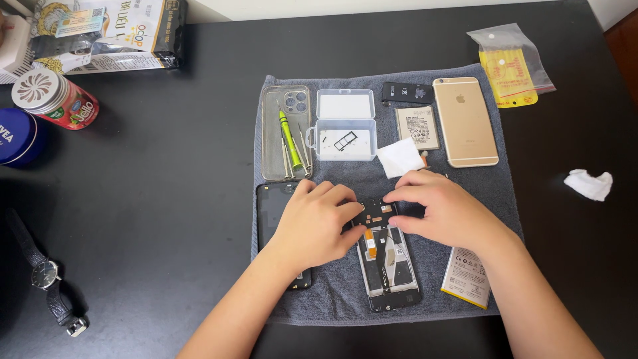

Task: Repairing a smartphone by manipulating internal components and ribbon cables using a small tool.

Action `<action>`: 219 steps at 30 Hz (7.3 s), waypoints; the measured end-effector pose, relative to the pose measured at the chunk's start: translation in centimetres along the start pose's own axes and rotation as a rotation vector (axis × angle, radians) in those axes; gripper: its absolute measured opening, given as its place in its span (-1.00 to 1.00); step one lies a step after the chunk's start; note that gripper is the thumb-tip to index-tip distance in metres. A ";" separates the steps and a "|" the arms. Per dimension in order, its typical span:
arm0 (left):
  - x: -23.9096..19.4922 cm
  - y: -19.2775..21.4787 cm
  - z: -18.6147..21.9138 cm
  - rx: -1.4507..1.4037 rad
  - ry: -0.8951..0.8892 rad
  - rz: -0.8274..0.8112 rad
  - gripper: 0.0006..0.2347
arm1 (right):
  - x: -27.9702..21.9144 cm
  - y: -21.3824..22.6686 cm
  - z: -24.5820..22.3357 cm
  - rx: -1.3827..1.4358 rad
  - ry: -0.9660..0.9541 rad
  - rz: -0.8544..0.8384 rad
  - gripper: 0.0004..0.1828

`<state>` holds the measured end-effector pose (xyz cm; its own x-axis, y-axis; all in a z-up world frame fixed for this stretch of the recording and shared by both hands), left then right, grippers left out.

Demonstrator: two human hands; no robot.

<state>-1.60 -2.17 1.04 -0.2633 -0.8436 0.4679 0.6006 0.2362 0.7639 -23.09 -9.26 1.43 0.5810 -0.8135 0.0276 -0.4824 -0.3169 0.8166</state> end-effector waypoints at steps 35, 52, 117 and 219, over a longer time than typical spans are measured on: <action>-0.5 -1.3 0.2 0.090 -0.079 -0.012 -0.87 | 0.2 -0.3 -0.9 -0.114 -0.019 0.008 -0.82; 0.3 -0.1 0.4 0.154 -0.129 0.210 -0.83 | -0.1 4.7 0.8 -0.201 -0.300 0.180 -0.91; 14.7 -6.3 -5.3 0.521 -0.342 -0.482 -0.87 | 0.0 2.6 4.9 -0.019 -0.514 -0.070 -0.86; 2.0 3.2 -0.4 -0.492 0.440 0.184 -0.85 | -1.0 -0.4 0.4 0.780 0.035 0.694 -0.78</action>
<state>0.13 -3.31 4.27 0.1443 -0.9527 0.2673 0.9068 0.2355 0.3497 -23.73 -8.51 0.87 0.0272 -0.9265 0.3752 -0.9996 -0.0228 0.0162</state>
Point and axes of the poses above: each hand's wrist, its own x-axis towards the middle knuckle, its own y-axis out of the back of the hand, z = x × y, the point moved 3 cm from there along x, towards the middle knuckle, and after that the axes turned 11 degrees about z, right-handed, at the moved point
